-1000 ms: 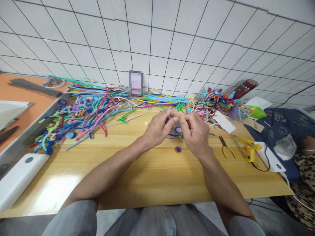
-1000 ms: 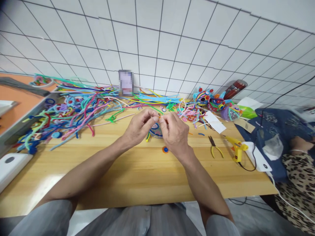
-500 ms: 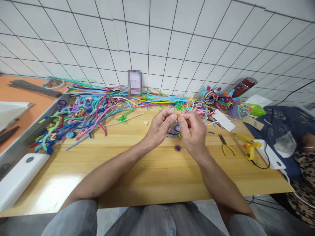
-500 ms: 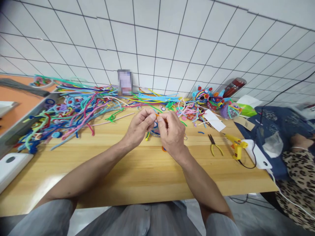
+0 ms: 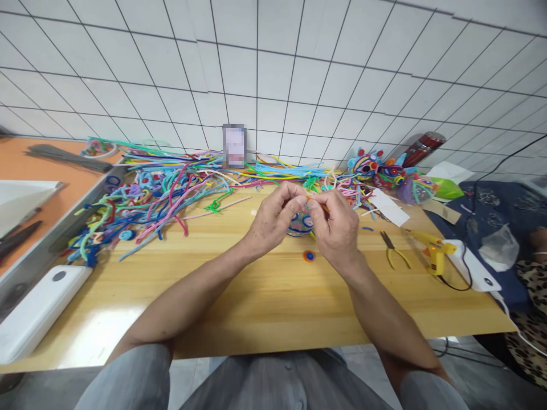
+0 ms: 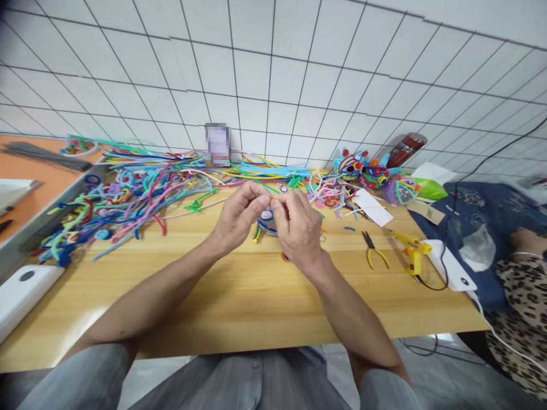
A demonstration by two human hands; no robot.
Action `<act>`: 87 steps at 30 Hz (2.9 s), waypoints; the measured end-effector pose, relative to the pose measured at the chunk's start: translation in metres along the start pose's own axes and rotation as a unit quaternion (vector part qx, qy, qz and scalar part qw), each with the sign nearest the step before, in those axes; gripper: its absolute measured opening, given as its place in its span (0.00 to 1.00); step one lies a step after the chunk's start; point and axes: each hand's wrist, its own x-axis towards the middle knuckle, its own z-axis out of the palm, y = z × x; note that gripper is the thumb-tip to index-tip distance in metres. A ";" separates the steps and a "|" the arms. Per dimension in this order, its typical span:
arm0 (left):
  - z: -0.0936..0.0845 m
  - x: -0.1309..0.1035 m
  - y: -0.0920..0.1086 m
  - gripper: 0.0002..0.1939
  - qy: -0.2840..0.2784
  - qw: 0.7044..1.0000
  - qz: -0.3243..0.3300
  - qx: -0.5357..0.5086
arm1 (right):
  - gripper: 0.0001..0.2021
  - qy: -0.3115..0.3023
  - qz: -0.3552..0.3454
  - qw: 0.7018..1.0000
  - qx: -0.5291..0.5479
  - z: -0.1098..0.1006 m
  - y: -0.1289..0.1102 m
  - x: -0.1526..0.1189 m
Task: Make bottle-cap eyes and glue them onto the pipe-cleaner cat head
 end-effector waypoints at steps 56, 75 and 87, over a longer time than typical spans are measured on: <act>-0.013 0.010 -0.008 0.15 -0.058 0.990 0.035 0.121 | 0.11 -0.055 0.011 0.998 -0.004 -0.001 0.016 0.004; 0.018 -0.007 -0.017 0.17 0.057 0.988 -0.085 -0.118 | 0.10 0.033 0.019 0.999 0.017 0.014 0.007 -0.004; -0.010 0.007 -0.003 0.13 -0.050 0.988 0.058 0.135 | 0.09 -0.033 -0.052 0.997 -0.043 -0.004 0.014 0.005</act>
